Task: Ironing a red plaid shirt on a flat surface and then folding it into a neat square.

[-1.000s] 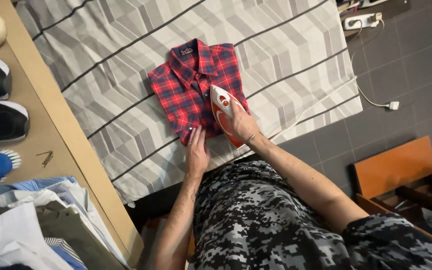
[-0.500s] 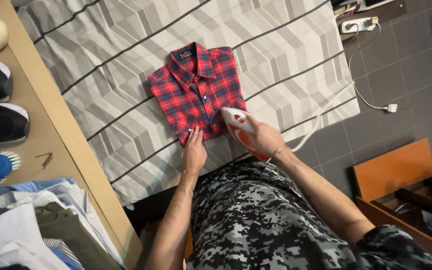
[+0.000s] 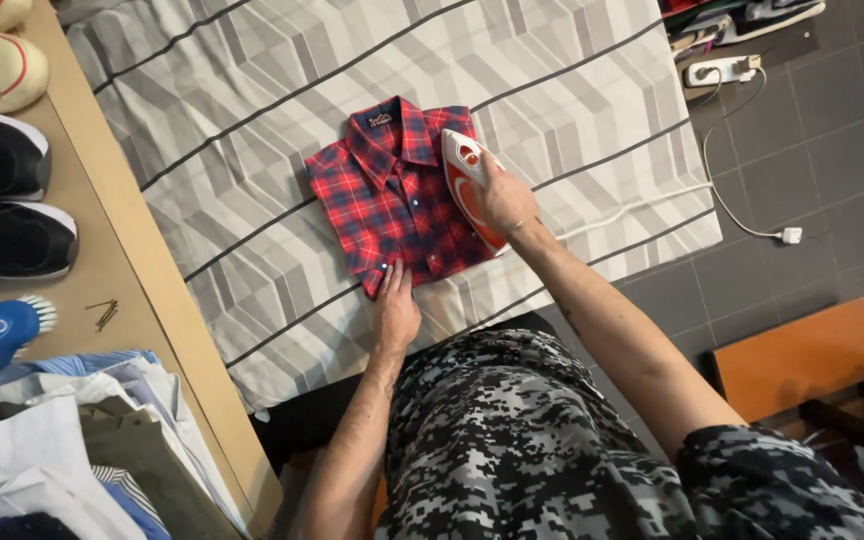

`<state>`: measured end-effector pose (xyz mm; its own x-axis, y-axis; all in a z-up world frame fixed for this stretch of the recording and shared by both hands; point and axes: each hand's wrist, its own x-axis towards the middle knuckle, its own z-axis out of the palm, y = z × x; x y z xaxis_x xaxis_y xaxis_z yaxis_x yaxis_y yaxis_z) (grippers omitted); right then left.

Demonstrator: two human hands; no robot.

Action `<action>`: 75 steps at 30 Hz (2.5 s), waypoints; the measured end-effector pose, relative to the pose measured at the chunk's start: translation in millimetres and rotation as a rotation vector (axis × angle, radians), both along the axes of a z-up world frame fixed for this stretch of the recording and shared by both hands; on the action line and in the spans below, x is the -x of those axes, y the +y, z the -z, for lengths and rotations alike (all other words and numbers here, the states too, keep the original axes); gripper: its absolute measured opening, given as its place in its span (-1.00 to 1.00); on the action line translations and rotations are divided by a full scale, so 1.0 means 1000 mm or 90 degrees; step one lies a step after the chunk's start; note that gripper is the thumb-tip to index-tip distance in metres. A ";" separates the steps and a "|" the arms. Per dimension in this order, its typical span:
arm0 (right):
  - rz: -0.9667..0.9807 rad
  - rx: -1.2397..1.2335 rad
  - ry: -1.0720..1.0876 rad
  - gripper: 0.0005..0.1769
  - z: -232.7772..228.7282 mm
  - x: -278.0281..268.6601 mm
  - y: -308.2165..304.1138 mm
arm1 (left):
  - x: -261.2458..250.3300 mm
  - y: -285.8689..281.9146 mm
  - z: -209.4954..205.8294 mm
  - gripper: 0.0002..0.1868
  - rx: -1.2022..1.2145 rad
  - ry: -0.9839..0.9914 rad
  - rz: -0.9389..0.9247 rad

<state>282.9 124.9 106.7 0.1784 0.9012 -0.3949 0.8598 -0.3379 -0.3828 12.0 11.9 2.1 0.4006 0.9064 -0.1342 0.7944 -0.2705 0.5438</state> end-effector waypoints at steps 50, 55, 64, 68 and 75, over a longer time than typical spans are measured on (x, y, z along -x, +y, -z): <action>-0.029 0.066 0.230 -0.30 -0.030 -0.012 -0.037 | 0.056 -0.025 0.046 -0.55 -0.025 -0.093 -0.297; -0.115 0.074 0.218 -0.30 -0.018 0.054 -0.026 | 0.056 -0.009 0.085 -0.65 0.144 -0.228 -0.559; -0.111 0.059 0.145 -0.40 0.040 0.165 0.049 | 0.072 -0.004 0.072 -0.79 0.126 -0.213 -0.437; -0.098 0.073 0.101 -0.38 0.048 0.190 0.065 | 0.078 -0.015 0.089 -0.68 0.135 -0.189 -0.433; -0.078 0.022 0.041 -0.39 0.046 0.211 0.083 | 0.079 -0.012 0.073 -0.71 0.089 -0.165 -0.400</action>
<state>71.9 207.4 61.1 0.0403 0.9001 -0.4337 0.8694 -0.2456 -0.4288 -66.9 0.3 -70.9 -0.1596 0.9584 -0.2368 0.6170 0.2841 0.7339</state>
